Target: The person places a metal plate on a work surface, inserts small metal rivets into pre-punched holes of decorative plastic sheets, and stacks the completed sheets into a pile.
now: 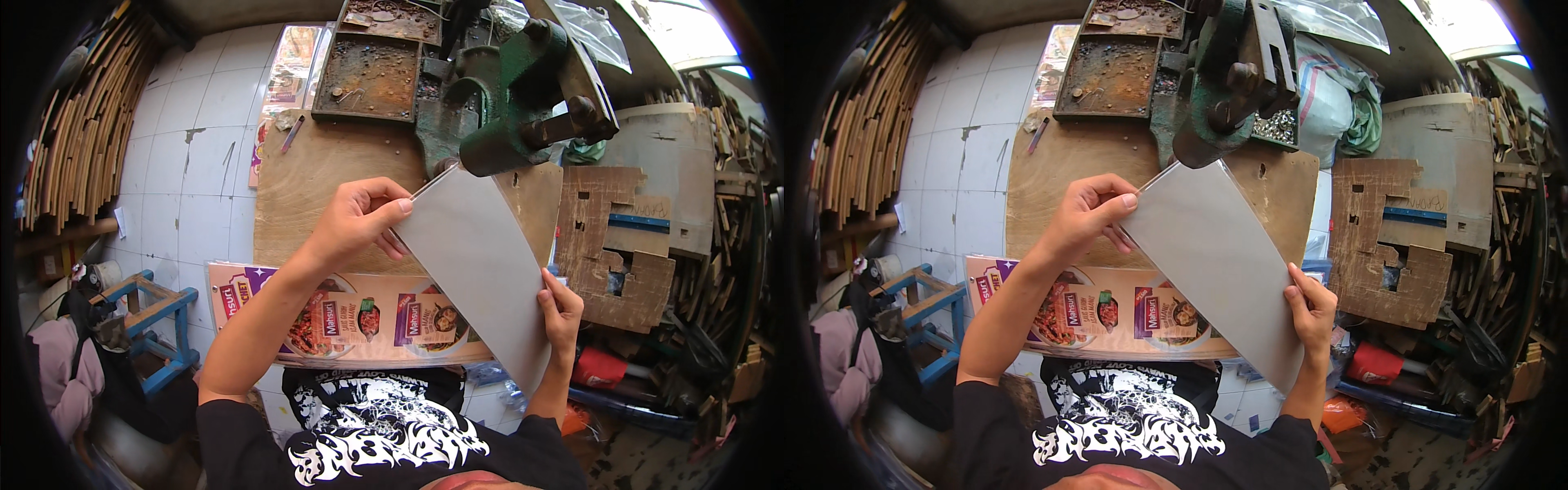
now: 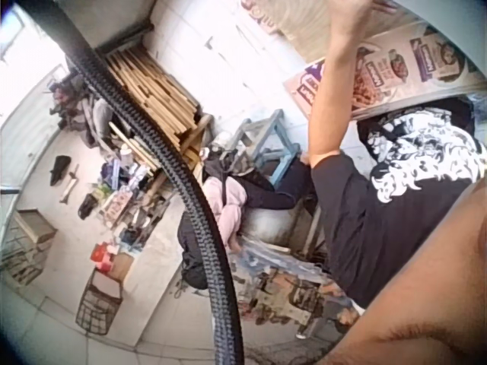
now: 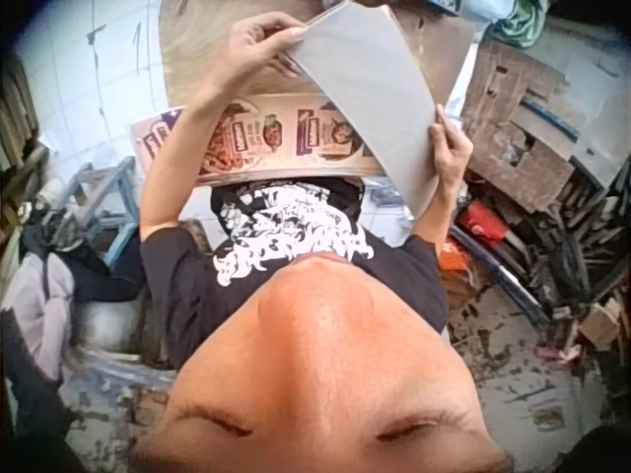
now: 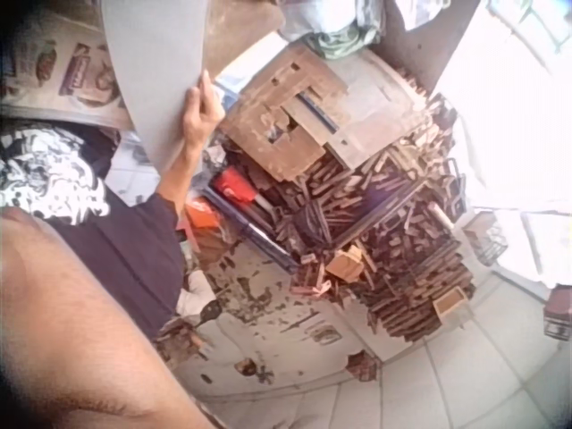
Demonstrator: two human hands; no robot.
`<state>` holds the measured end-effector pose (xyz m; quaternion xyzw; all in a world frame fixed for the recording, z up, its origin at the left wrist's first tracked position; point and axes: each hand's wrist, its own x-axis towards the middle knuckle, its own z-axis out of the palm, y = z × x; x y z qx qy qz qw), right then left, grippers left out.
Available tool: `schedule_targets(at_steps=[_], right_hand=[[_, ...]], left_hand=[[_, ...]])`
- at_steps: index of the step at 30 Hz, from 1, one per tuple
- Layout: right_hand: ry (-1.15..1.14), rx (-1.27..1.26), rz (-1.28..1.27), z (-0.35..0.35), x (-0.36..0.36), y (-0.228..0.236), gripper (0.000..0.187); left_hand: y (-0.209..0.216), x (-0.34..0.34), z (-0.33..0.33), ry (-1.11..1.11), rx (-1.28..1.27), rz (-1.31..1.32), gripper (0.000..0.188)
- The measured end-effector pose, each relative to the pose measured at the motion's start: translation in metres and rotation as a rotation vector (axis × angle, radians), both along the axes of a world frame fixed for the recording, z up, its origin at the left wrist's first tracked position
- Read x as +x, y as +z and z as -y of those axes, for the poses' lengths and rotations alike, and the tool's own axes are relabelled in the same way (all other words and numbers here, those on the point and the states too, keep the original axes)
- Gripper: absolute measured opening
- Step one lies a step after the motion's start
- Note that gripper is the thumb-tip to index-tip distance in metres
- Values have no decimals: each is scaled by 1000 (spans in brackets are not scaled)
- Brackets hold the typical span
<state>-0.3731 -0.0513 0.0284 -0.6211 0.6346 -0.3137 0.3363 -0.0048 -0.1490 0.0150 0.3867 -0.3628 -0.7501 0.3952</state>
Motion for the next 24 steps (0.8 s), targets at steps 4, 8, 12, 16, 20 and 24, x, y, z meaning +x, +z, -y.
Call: schedule_targets(at_steps=[4,8,12,16,20,24], right_hand=[[-18,21,-5,-1,-2,-1,32],[-26,-5,9,-1,-3,-3,33],[-11,2,-7,1,-2,-2,33],[-5,-11,-18,3,2,-1,32],[-9,5,-15,3,0,-2,32],[-14,11,-6,4,3,-1,32]], left_hand=[[1,1,0,-18,-8,-9,24],[1,0,1,-24,-3,-13,25],[0,0,1,-19,11,-23,26],[0,0,2,-7,34,-24,25],[0,0,3,-1,40,-24,25],[0,0,3,13,44,-17,24]])
